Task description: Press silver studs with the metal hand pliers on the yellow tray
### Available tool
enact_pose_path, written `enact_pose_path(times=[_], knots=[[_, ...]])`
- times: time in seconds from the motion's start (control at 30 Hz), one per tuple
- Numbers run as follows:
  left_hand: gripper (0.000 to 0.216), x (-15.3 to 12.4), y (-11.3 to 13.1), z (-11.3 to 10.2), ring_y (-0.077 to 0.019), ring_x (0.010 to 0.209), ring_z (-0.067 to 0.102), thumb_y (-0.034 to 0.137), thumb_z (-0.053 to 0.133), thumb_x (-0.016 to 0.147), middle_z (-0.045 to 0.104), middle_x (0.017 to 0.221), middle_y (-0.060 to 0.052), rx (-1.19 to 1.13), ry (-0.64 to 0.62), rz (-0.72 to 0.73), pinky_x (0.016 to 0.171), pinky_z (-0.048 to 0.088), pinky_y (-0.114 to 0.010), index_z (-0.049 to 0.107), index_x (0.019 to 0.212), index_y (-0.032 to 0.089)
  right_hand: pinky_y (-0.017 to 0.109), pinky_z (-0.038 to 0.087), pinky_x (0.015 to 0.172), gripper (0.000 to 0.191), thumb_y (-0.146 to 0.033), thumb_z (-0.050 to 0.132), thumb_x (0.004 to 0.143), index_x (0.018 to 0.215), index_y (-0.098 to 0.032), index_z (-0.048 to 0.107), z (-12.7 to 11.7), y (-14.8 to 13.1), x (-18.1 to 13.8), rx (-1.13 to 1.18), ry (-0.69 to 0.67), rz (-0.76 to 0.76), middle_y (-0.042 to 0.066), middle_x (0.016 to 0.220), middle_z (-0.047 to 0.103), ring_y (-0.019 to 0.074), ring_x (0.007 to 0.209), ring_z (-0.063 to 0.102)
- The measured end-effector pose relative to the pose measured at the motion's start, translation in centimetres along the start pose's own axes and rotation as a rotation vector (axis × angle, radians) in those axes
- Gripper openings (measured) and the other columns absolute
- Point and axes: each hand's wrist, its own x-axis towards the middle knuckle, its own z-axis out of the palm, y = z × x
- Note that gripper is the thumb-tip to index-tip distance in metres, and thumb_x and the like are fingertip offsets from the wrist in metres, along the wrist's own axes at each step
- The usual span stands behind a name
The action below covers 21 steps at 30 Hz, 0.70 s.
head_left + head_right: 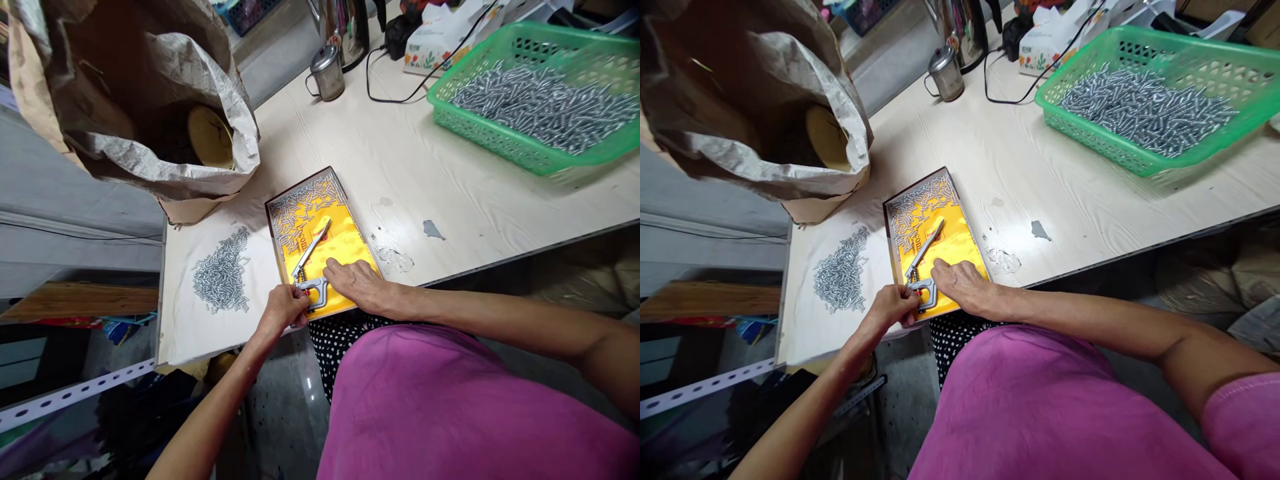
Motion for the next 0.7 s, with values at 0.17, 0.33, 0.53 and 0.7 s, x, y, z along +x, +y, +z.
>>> enact_pose_path(times=[0.17, 0.33, 0.53, 0.7], knots=[[0.030, -0.4, -0.4, 0.8, -0.0119, 0.033, 0.054, 0.013, 0.064, 0.083, 0.060, 0.040, 0.000, -0.089, 0.029, -0.023, 0.039, 0.039, -0.017, 0.057, 0.054, 0.019, 0.035, 0.027, 0.060, 0.038, -0.003, 0.029, 0.095, 0.119, -0.015, 0.055, -0.5, -0.2, 0.1, 0.010, -0.035, 0.038, 0.014, 0.119, 0.057, 0.0198, 0.073, 0.053], [0.028, -1.0, -0.8, 1.7, -0.0123, 0.033, 0.054, 0.012, 0.058, 0.086, 0.059, 0.040, 0.001, -0.078, 0.110, 0.023, 0.042, 0.040, -0.018, 0.057, 0.059, 0.019, 0.034, 0.029, 0.060, 0.037, -0.003, 0.030, 0.095, 0.119, -0.014, 0.056, -0.2, -0.2, 0.0, 0.003, -0.032, 0.032, 0.016, 0.119, 0.057, 0.0189, 0.074, 0.055], [0.018, -1.2, -0.5, 2.1, -0.0137, 0.032, 0.053, 0.018, 0.061, 0.085, 0.058, 0.039, 0.001, -0.192, 0.138, -0.016, 0.039, 0.039, -0.019, 0.058, 0.067, 0.019, 0.035, 0.026, 0.059, 0.034, -0.004, 0.031, 0.097, 0.118, -0.014, 0.055, -1.1, 0.0, -0.3, 0.009, -0.065, 0.050, 0.015, 0.121, 0.057, 0.0196, 0.076, 0.056], [0.010, -0.8, 0.1, 2.6, -0.0164, 0.036, 0.058, 0.022, 0.056, 0.084, 0.060, 0.041, -0.001, -0.357, 0.166, -0.060, 0.041, 0.044, -0.021, 0.060, 0.077, 0.017, 0.034, 0.026, 0.061, 0.033, 0.001, 0.038, 0.091, 0.116, -0.014, 0.055, -0.6, 0.8, -0.6, 0.015, 0.027, 0.054, 0.014, 0.119, 0.058, 0.0185, 0.075, 0.052]])
